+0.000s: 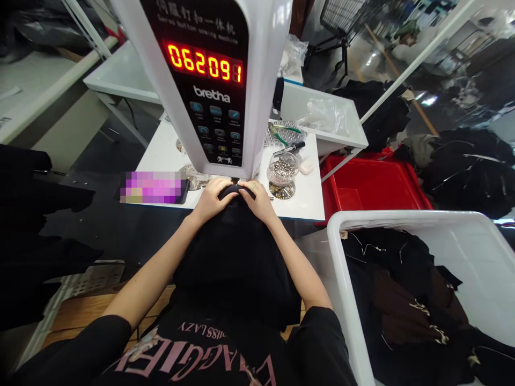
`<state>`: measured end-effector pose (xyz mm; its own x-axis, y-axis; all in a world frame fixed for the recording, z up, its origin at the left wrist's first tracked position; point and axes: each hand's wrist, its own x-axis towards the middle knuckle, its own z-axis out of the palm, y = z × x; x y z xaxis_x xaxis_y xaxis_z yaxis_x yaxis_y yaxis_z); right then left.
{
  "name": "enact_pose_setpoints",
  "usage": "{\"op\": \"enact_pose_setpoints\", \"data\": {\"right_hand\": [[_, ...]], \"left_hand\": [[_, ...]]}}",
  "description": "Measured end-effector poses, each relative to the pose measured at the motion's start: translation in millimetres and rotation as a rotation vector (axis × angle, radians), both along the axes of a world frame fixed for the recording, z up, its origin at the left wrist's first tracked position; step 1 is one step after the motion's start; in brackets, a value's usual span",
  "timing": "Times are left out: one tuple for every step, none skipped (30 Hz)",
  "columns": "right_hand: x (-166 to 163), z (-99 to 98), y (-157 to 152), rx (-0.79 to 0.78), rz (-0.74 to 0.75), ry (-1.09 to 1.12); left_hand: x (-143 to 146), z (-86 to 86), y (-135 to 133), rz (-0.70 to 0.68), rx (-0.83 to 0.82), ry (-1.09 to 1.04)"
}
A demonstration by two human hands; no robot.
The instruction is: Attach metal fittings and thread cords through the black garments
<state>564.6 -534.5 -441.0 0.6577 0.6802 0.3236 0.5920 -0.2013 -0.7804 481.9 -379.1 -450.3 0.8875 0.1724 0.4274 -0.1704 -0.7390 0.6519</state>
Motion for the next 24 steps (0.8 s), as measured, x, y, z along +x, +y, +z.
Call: {"op": "enact_pose_setpoints", "data": {"right_hand": [[0.0, -0.9, -0.8, 0.015, 0.006, -0.008], [0.3, -1.7, -1.1, 0.025, 0.006, -0.019], [0.9, -2.6, -1.0, 0.029, 0.001, -0.034], [1.5, -3.6, -0.6, 0.025, -0.007, -0.053], [2.1, -4.6, 0.0, 0.017, -0.016, -0.072], [2.6, -5.6, 0.6, 0.007, -0.022, -0.089], [2.8, -6.7, 1.2, -0.001, -0.025, -0.103], [2.6, -7.8, 1.6, -0.002, -0.026, -0.116], [2.1, -8.8, 1.9, 0.004, -0.028, -0.128], [1.4, -9.7, 2.0, 0.013, -0.029, -0.138], [0.5, -10.4, 2.0, 0.020, -0.033, -0.146], [-0.4, -10.8, 1.9, 0.022, -0.039, -0.151], [-1.2, -10.8, 1.7, 0.019, -0.045, -0.152], [-1.8, -10.5, 1.6, 0.014, -0.047, -0.151], [-2.1, -10.0, 1.4, 0.010, -0.044, -0.149], [-2.2, -9.3, 1.2, 0.006, -0.036, -0.148], [-2.1, -8.6, 1.1, 0.005, -0.028, -0.148], [-1.9, -7.9, 0.9, 0.004, -0.021, -0.151], [-1.6, -7.3, 0.7, 0.000, -0.017, -0.156], [-1.3, -6.9, 0.4, -0.006, -0.016, -0.160], [-1.1, -6.8, 0.2, -0.013, -0.017, -0.163], [-1.0, -6.9, 0.0, -0.018, -0.019, -0.165], [-1.0, -7.1, -0.2, -0.020, -0.020, -0.168], [-1.1, -7.4, -0.3, -0.021, -0.019, -0.170]], "left_hand": [[0.3, -0.5, 0.1, -0.007, 0.003, -0.003], [0.5, -1.0, 0.2, -0.011, 0.006, -0.007], [0.6, -1.4, 0.4, -0.010, 0.009, -0.009], [0.8, -1.7, 0.7, -0.008, 0.011, -0.009], [0.8, -2.0, 0.9, -0.005, 0.012, -0.006], [0.9, -2.3, 1.1, -0.001, 0.010, -0.004], [0.9, -2.5, 1.2, 0.002, 0.006, -0.003], [0.9, -2.7, 1.2, 0.003, 0.001, -0.007], [0.8, -2.8, 1.1, 0.004, -0.005, -0.014], [0.7, -2.8, 0.9, 0.003, -0.010, -0.022], [0.5, -2.8, 0.6, 0.004, -0.015, -0.026], [0.3, -2.8, 0.3, 0.005, -0.019, -0.024], [0.1, -2.8, 0.0, 0.006, -0.022, -0.017], [0.0, -2.8, -0.3, 0.007, -0.023, -0.007], [-0.1, -3.0, -0.5, 0.010, -0.021, 0.002], [0.0, -3.3, -0.7, 0.013, -0.016, 0.007], [0.1, -3.7, -0.8, 0.018, -0.008, 0.008], [0.4, -4.1, -0.9, 0.024, 0.002, 0.008], [0.6, -4.5, -0.9, 0.031, 0.013, 0.006], [0.8, -4.8, -1.0, 0.038, 0.024, 0.005], [0.9, -5.1, -1.1, 0.043, 0.033, 0.003], [1.0, -5.3, -1.2, 0.044, 0.041, 0.000], [0.9, -5.3, -1.3, 0.043, 0.047, -0.004], [0.8, -5.4, -1.4, 0.042, 0.050, -0.008]]}}
